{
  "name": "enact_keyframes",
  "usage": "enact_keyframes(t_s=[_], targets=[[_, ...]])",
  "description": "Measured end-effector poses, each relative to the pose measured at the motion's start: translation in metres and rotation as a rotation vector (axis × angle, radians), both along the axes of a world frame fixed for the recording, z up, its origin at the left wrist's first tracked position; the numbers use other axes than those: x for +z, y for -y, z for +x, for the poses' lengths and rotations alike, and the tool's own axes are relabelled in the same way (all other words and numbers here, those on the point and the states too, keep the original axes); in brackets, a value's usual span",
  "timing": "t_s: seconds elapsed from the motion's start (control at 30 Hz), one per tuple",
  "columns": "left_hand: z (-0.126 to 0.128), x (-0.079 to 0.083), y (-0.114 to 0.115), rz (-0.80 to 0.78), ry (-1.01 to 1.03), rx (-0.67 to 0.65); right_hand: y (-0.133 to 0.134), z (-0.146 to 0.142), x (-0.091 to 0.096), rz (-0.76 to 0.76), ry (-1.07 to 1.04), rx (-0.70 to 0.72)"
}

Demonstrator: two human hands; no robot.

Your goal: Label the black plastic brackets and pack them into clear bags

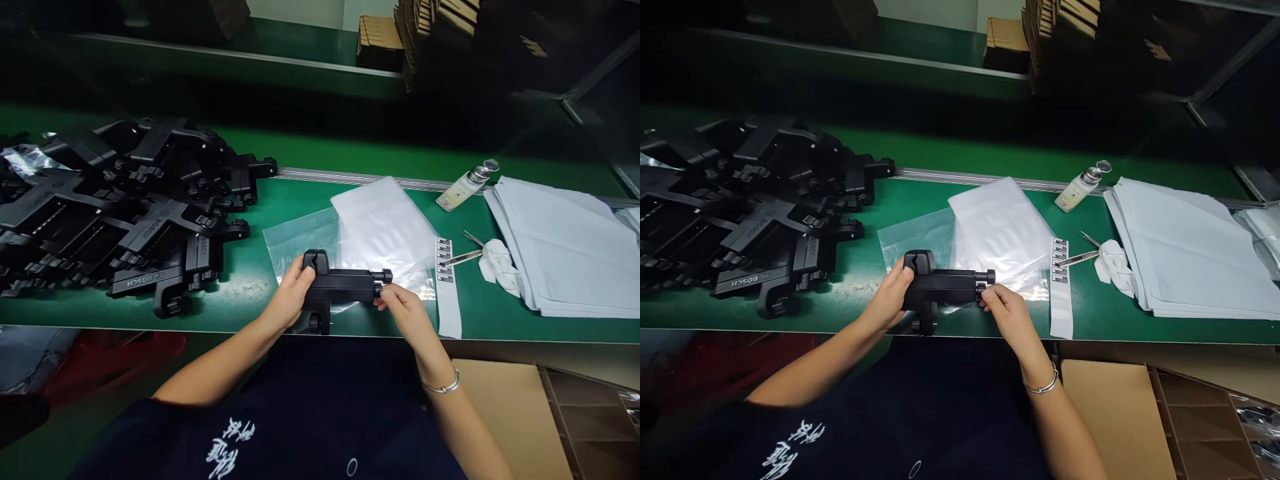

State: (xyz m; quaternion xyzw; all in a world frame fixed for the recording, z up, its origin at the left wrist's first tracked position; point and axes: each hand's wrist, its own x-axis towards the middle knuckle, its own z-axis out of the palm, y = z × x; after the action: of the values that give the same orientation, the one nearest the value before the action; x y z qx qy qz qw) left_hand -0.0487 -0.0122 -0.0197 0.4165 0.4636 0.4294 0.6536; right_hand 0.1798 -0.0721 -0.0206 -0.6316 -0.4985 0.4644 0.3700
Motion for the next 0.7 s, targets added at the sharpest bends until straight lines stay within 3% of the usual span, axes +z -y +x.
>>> enact_keyframes(t_s=[0.17,0.47,0.6,0.7], targets=[[0.003,-0.002,-0.003,-0.03,-0.024,0.045,-0.002,-0.005,-0.009,0.032,-0.147,-0.09],[0.009,-0.003,-0.008,-0.18,0.139,-0.01,-0.008,-0.007,-0.024,0.138,-0.295,-0.286],[0.009,0.001,-0.004,0.003,0.072,-0.046,-0.012,-0.009,-0.02,0.249,-0.113,-0.302],[0.006,0.005,-0.004,0.188,-0.016,-0.103,-0.013,-0.007,-0.012,0.232,0.108,-0.264]])
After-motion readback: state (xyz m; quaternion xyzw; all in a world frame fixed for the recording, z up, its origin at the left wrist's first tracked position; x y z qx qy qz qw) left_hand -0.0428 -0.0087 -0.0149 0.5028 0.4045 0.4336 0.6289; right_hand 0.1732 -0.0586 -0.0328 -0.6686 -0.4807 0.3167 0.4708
